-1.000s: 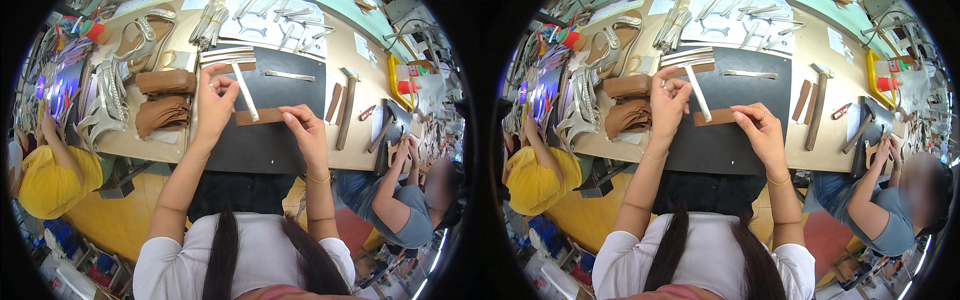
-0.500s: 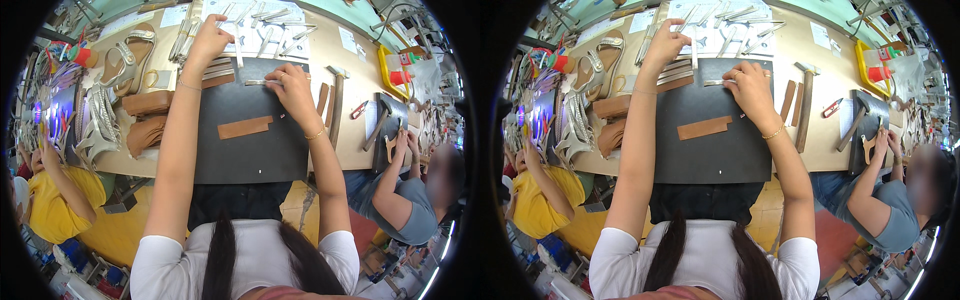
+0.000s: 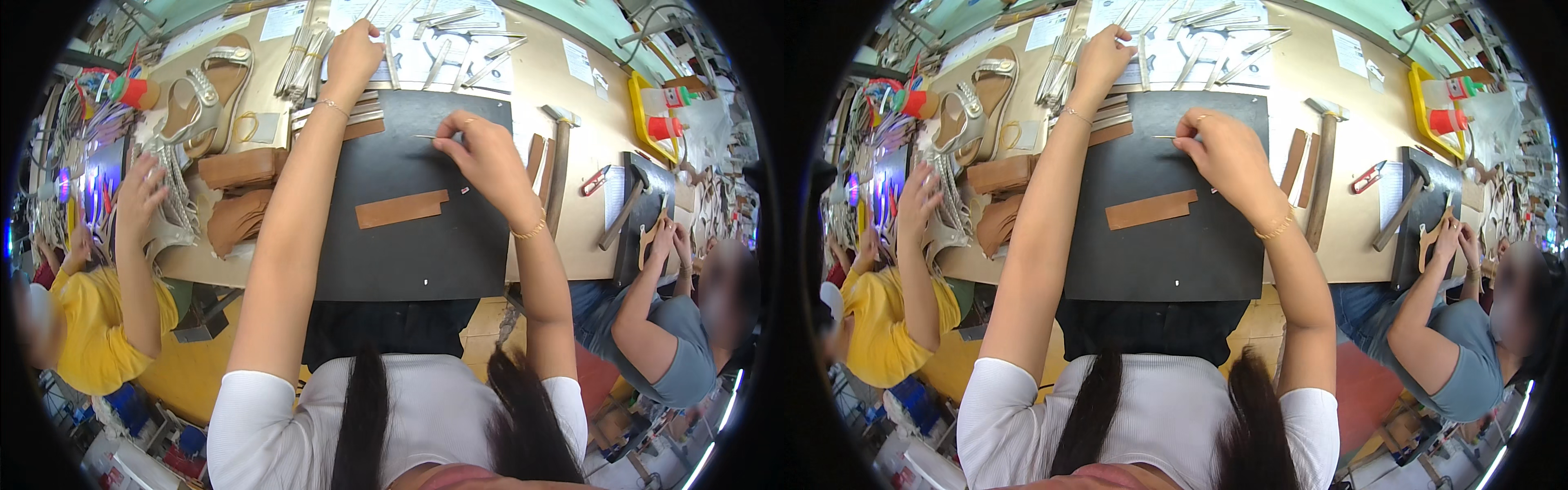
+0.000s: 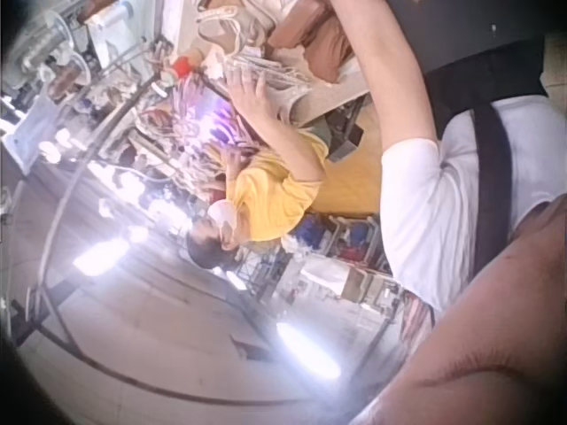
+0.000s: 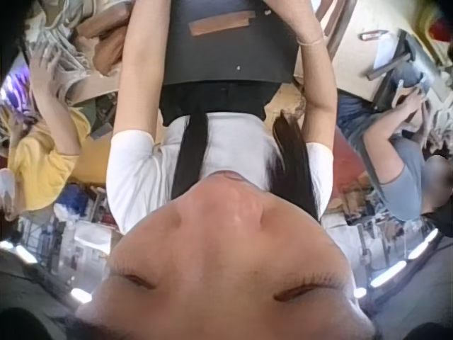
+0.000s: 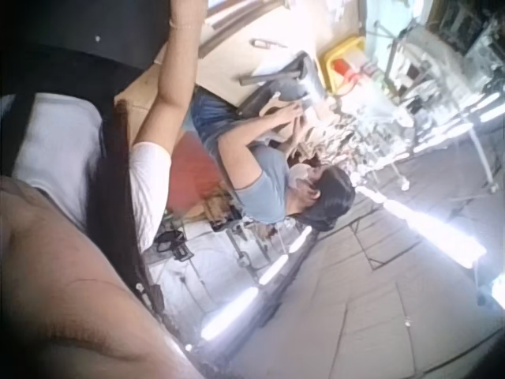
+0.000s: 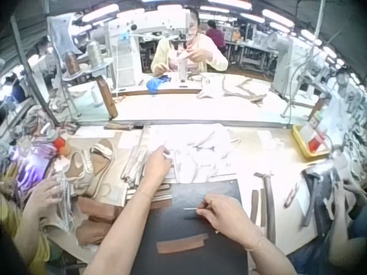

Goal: The person repeatedly picks up small brown leather pieces and white strips, aligns them on a black mat, applies glue from a red-capped bottle to the strips, and presses them together. The person stacks finished pieces and continues the same process with new pairs.

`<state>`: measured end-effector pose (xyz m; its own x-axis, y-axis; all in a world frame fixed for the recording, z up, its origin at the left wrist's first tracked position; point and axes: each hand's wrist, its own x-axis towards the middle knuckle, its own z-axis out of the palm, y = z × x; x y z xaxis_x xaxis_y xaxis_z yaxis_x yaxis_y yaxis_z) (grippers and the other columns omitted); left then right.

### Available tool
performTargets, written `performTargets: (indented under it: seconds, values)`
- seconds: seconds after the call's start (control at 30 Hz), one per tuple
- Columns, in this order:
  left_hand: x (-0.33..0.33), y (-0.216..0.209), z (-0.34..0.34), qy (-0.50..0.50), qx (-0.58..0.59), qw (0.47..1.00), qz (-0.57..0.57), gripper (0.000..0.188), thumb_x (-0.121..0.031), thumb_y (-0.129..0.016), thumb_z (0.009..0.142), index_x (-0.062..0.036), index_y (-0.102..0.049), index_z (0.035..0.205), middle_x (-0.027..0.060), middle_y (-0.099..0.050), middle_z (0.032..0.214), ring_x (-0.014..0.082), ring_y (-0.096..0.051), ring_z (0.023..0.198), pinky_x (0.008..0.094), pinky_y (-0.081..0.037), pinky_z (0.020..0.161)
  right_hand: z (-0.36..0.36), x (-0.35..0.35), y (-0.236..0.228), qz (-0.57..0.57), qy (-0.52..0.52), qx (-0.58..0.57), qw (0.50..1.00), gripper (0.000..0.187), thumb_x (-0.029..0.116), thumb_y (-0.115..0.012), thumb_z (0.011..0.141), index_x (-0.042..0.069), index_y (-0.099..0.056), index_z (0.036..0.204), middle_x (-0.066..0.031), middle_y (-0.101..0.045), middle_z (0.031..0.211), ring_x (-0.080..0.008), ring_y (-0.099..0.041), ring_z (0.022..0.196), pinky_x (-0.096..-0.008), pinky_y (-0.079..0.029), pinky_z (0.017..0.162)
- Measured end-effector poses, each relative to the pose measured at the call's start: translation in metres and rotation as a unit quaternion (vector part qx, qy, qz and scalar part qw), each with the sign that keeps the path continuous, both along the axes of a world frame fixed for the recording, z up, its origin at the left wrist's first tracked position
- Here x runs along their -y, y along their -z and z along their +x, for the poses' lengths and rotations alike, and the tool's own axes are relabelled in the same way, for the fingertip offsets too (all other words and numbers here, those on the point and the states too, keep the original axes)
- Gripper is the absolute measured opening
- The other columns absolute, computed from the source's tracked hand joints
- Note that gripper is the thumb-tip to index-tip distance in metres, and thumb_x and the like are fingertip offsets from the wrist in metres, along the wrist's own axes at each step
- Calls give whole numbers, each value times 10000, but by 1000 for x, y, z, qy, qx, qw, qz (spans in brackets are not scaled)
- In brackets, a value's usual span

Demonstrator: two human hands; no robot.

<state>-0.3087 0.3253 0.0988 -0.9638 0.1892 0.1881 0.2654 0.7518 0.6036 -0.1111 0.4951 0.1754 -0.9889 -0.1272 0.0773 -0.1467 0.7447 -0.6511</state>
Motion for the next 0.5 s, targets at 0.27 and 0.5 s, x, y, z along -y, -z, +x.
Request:
performTargets:
  seconds: [0.27,0.5]
  values:
    - [10,-31,41,11,-139,985,106,221,-124,-600,901,-27,-679,1083,147,-719,911,287,-694,862,400,-530,800,44,2,-24,-495,6,191,847,208,152,-731,938,42,-564,992,-53,-686,828,-76,-614,729,-213,-494,673]
    - [25,-68,120,48,7,974,222,214,-146,-611,950,-15,-691,1098,101,-728,940,182,-674,837,319,-518,781,64,15,-22,-532,27,203,822,218,129,-819,853,54,-634,940,-11,-678,864,-61,-605,777,-202,-490,717]
